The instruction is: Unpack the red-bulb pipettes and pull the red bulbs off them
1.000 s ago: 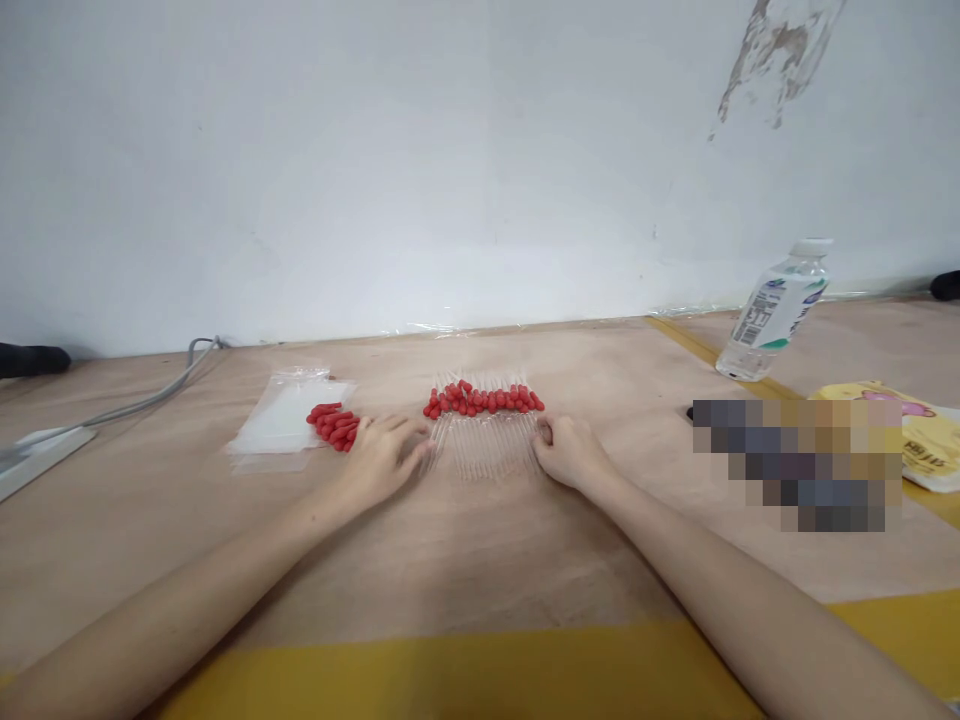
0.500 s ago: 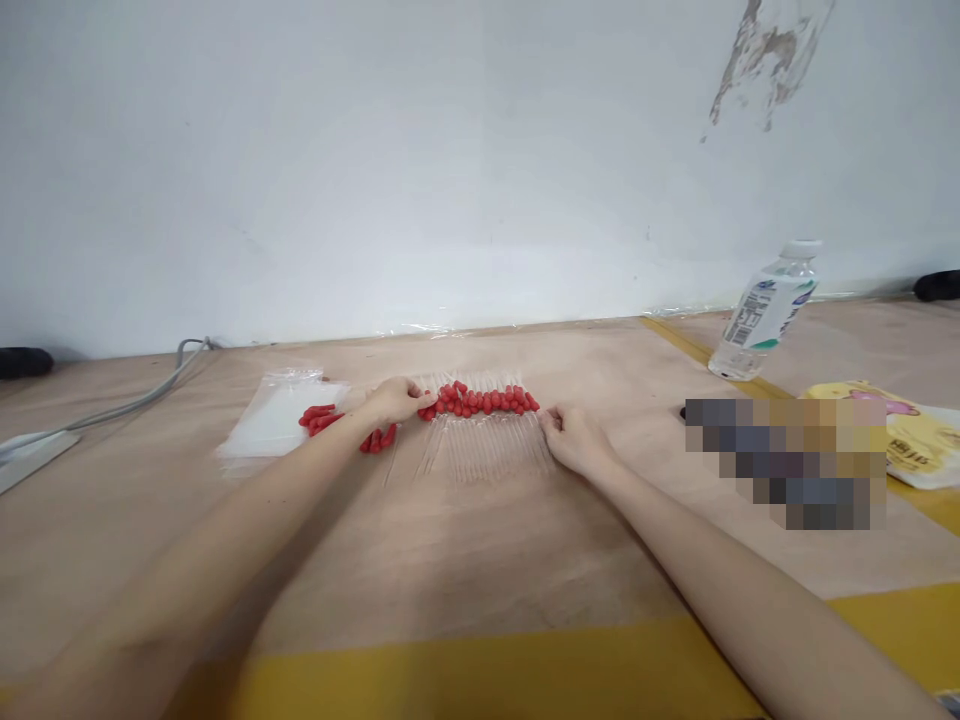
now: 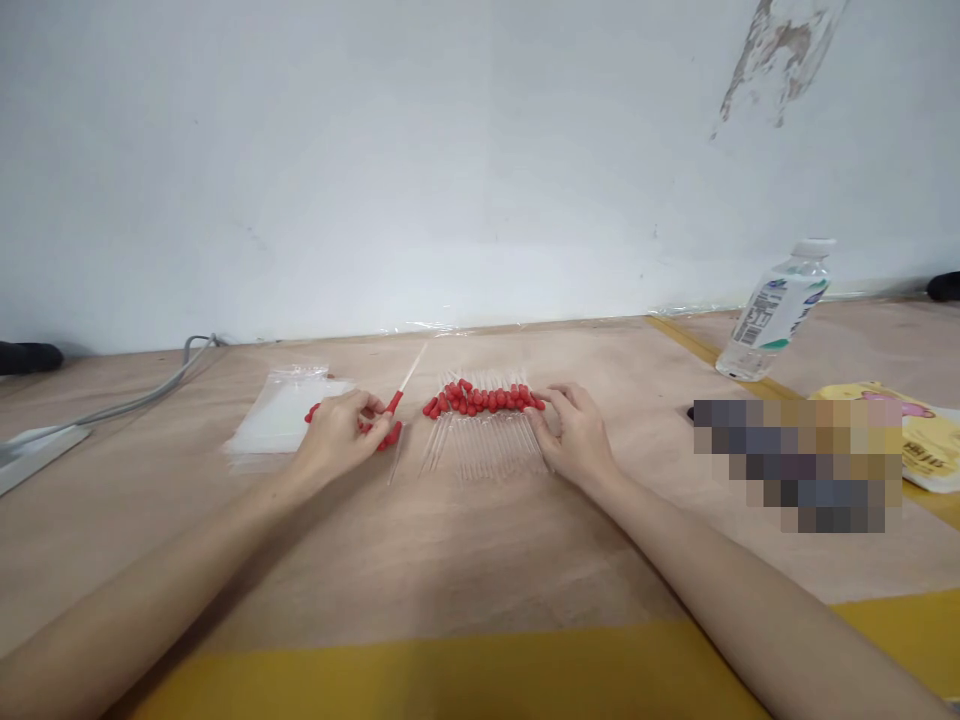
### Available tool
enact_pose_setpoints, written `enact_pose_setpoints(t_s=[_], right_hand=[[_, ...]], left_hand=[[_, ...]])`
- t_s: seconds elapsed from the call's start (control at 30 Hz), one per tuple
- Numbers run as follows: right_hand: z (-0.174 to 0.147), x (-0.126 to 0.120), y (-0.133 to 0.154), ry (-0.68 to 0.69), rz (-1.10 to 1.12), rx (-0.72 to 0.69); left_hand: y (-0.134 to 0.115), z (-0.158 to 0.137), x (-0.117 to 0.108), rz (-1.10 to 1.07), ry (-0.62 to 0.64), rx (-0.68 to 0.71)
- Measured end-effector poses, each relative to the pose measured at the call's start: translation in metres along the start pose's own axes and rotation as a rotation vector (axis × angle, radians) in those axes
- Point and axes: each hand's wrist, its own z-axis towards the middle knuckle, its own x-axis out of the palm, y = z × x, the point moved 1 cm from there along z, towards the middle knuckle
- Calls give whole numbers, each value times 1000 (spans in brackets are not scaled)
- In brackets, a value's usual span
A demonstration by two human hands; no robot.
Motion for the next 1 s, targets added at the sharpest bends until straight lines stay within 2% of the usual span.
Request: enact_pose_setpoints(t_s=[0.07,0.17,0.27,0.4,0.6,0.73,1.0], right_hand=[[-3,-1,18,-42,18,-219],[-9,1,44,83,-2,-495],[-15,9,59,199,-46,-642],[-20,20,64,199,-50,-688],[-21,24,67,183,44,-667],[-23,25,70,195,81,-650],[-28,30,72,226,145,-676]], left_hand=[[5,-21,1,-2,-65,174],[6,-44,9,-74,-137,374],[0,-55,19,-155,-198,511],[-11,-60,24,-226,-193,616],[-21,-59,20,-250,-158,566],[-28,-58,26,-275,-79,620],[-31,-61,32,-251,-150,682]])
